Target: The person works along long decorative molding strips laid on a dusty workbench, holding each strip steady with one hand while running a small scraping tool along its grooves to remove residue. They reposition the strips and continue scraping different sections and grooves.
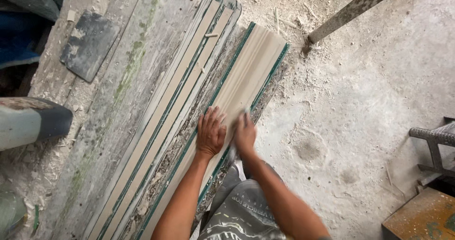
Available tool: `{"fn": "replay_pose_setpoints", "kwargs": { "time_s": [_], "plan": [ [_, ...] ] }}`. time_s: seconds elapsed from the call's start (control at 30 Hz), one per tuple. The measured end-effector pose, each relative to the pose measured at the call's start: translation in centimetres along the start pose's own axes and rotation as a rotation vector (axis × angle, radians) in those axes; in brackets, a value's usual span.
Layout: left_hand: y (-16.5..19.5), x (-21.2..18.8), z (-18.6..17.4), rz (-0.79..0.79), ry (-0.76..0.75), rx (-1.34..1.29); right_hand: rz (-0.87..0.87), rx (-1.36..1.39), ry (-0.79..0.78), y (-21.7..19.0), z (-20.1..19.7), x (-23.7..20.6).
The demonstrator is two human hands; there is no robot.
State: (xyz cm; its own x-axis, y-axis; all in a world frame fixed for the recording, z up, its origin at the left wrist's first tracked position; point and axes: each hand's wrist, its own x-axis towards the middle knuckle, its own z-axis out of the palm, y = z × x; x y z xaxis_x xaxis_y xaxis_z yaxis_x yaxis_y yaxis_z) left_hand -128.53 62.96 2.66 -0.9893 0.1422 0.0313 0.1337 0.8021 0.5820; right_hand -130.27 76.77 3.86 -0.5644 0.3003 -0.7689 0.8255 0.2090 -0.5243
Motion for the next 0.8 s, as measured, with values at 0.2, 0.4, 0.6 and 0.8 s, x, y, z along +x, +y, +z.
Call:
{"fn": "replay_pose_setpoints", "kwargs": {
  "time_s": [0.2, 0.4, 0.6, 0.8],
  "plan": [
    [-0.2, -0.3, 0.4, -0.012, 0.019, 0.000, -0.348, 0.156, -0.019, -14.4, -10.3, 14.5],
    [-0.4, 0.0, 0.4, -0.014, 0.013, -0.029, -0.500, -0.254, 0.235, -4.5, -3.0, 3.3],
    [-0.3, 0.4, 0.0, 0.007, -0.003, -0.018, -0.310, -0.056, 0.109, 3.4, 2.0, -4.4],
    [-0.1, 0.1, -0.2, -0.017, -0.001, -0.062, -0.481, -0.087, 0.162, -10.5, -7.3, 11.5]
  ]
}}
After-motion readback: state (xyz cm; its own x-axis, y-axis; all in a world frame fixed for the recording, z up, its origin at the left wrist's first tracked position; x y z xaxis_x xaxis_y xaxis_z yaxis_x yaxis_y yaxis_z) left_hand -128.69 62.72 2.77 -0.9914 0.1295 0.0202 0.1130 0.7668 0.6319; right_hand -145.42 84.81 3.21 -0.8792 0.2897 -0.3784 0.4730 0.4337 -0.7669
